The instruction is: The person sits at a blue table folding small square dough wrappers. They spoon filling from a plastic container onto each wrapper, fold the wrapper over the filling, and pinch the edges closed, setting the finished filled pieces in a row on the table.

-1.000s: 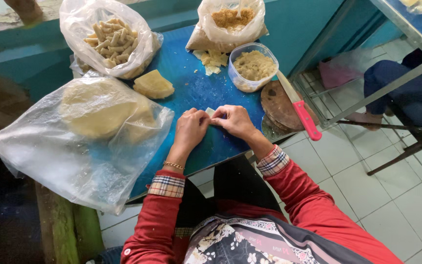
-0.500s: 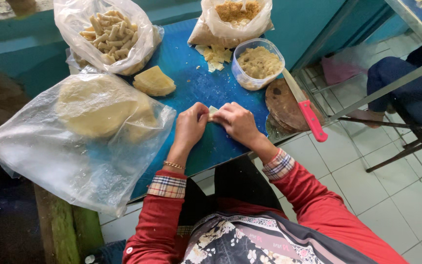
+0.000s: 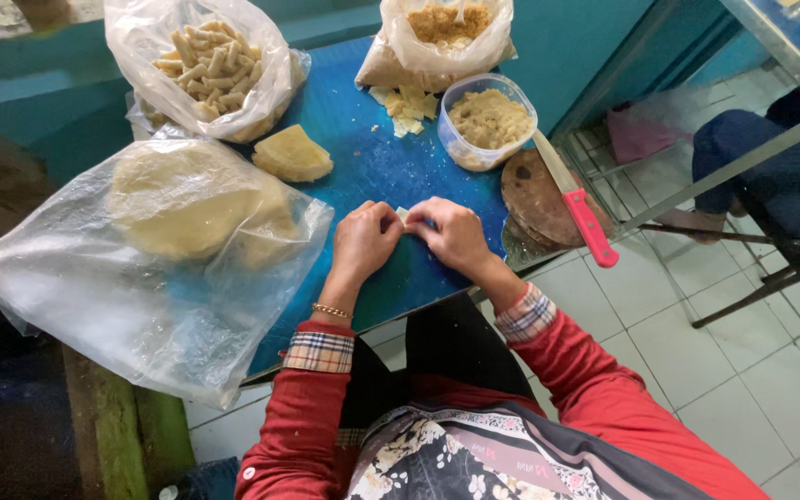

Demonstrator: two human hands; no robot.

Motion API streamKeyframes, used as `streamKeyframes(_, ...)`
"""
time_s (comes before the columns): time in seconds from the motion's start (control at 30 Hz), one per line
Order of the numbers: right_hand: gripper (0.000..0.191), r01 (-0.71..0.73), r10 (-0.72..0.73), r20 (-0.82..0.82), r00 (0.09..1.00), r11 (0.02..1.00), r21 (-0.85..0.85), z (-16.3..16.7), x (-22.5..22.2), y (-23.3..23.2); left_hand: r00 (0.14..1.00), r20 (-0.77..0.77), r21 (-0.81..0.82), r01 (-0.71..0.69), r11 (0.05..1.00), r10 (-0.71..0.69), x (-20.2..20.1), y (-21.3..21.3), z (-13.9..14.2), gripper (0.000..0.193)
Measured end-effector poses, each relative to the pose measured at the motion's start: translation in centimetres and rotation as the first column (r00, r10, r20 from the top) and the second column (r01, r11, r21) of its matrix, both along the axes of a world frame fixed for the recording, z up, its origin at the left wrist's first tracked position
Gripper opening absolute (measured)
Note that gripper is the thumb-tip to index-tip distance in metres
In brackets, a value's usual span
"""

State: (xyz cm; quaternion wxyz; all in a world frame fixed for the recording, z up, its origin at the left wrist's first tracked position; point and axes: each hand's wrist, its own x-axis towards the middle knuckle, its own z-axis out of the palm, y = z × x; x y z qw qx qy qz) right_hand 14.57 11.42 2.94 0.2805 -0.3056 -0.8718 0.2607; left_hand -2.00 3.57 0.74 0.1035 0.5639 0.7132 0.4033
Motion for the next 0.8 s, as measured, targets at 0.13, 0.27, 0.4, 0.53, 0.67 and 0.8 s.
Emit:
streamKeyframes(0.13, 0.011, -0.094, 0.096, 0.013, 0.995, 0.935, 0.341, 0.3, 0.6, -0.7, 0.992, 0.105, -0.029, -0.061, 0.998, 0.064, 0.2, 0.4, 0.2, 0.012)
streamKeyframes(0.27, 0.01, -0.1, 0.089, 0.046, 0.995, 0.932, 0.349, 0.4, 0.1, 0.0, 0.992, 0.124, 0.025, 0.026, 0.999, -0.029, 0.1, -0.4, 0.6, 0.011)
streamKeyframes(0.4, 0.008, -0.058, 0.06, 0.006, 0.998, 0.922, 0.384, 0.6, -0.2, 0.1, 0.995, -0.071, 0.085, 0.073, 0.994, -0.067, 0.0, -1.3, 0.7, 0.004)
streamKeyframes(0.53, 0.016, -0.048, 0.051, 0.009, 0.999, 0.854, 0.519, 0.1, 0.1, -0.9, 0.992, -0.116, 0.054, 0.057, 0.997, -0.051, 0.2, -0.8, 0.5, 0.006)
streamKeyframes(0.67, 0.007, -0.048, 0.029, 0.047, 0.998, 0.875, 0.482, -0.2, 0.1, -0.6, 0.992, -0.121, 0.026, 0.038, 0.999, -0.034, 0.2, -0.4, 0.4, 0.006)
streamKeyframes(0.8, 0.008, -0.093, 0.05, 0.096, 0.994, 0.848, 0.521, 0.3, -0.3, 0.6, 0.998, 0.055, 0.032, -0.012, 0.999, 0.01, 0.2, -0.6, 0.3, 0.017)
